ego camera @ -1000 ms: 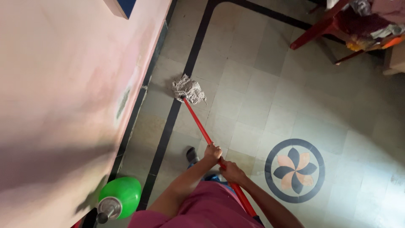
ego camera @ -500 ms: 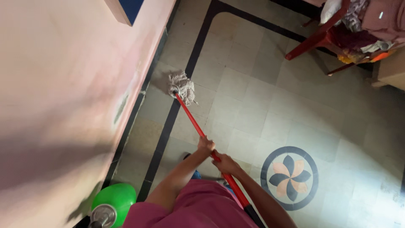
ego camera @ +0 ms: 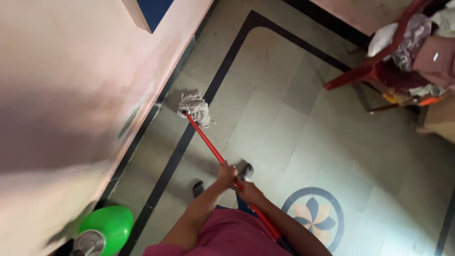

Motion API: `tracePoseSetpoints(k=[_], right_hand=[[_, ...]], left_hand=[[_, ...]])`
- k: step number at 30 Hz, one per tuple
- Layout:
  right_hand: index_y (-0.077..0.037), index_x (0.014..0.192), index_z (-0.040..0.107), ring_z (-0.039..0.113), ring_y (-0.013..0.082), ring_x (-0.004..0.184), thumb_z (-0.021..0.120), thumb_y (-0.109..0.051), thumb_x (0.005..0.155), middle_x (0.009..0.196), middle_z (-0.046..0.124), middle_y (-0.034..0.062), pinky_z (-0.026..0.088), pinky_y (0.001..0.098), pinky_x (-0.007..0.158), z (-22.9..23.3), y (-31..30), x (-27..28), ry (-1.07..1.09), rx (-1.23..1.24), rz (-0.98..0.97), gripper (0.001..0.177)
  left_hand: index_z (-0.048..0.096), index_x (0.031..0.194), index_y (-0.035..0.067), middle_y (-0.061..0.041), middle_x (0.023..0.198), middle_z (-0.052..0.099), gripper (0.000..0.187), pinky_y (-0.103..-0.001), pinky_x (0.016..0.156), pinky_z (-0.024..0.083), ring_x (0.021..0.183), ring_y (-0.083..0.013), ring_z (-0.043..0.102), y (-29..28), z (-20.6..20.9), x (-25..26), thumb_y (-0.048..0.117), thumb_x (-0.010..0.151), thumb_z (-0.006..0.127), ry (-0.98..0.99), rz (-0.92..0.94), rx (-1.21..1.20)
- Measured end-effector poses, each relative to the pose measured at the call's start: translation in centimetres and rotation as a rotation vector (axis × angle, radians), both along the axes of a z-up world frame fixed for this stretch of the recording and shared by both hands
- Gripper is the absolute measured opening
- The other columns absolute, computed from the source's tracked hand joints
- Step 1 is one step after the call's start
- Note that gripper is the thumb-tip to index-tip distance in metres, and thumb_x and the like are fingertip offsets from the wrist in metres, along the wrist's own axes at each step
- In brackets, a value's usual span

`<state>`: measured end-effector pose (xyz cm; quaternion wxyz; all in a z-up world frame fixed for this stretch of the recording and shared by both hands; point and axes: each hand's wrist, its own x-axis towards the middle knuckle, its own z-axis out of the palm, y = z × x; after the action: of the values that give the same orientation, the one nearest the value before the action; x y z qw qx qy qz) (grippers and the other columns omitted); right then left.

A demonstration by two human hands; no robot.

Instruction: The person mops a tiled floor using a string mop, moving the mop head back and forth across the floor surface and into a corner by a doorway.

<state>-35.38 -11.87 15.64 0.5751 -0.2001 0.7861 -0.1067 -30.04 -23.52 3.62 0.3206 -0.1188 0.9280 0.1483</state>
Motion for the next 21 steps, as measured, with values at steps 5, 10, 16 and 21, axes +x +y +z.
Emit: tracePoseSetpoints(k=[5, 10, 16, 21], right_hand=[[-0.026, 0.152, 0.052, 0.066, 0.0217, 0.046, 0.048, -0.024, 0.098, 0.074, 0.073, 0.0144, 0.058, 0.037, 0.044, 0.4, -3.1, -5.6, 0.009, -0.009, 0.128, 0.054], [-0.032, 0.16, 0.032, 0.067, 0.023, 0.048, 0.059, -0.03, 0.096, 0.085, 0.073, 0.0143, 0.059, 0.0365, 0.048, 1.3, 0.0, -11.1, -0.029, -0.098, 0.177, 0.07], [-0.032, 0.165, 0.019, 0.058, 0.0156, 0.052, 0.057, -0.03, 0.1, 0.072, 0.058, 0.0048, 0.052, 0.0337, 0.047, 3.6, 6.3, -15.4, -0.223, 0.044, 0.026, 0.076], [-0.033, 0.164, 0.02, 0.055, 0.015, 0.049, 0.056, -0.03, 0.1, 0.069, 0.056, 0.004, 0.05, 0.0346, 0.046, 5.4, 5.5, -15.0, -0.163, 0.074, 0.019, 0.073]], left_hand=[[0.077, 0.101, 0.02, 0.0, 0.114, 0.072, 0.026, -0.048, 0.097, 0.041, 0.131, -0.027, 0.054, -2.2, -0.3, -5.5, 0.041, 0.087, 0.071, 0.04, 0.29, -0.028], [0.076, 0.106, 0.021, -0.001, 0.121, 0.07, 0.018, -0.057, 0.102, 0.043, 0.137, -0.037, 0.049, 0.1, 0.7, -8.4, 0.025, 0.09, 0.068, 0.26, 0.297, -0.04], [0.07, 0.112, 0.015, -0.01, 0.122, 0.065, 0.032, -0.053, 0.113, 0.042, 0.137, -0.046, 0.046, 4.7, 1.5, -10.6, 0.028, 0.084, 0.079, 0.236, 0.331, 0.173], [0.071, 0.11, 0.014, -0.012, 0.122, 0.064, 0.027, -0.052, 0.109, 0.046, 0.14, -0.0504, 0.041, 4.8, 1.2, -10.5, 0.018, 0.084, 0.077, 0.265, 0.4, 0.274]])
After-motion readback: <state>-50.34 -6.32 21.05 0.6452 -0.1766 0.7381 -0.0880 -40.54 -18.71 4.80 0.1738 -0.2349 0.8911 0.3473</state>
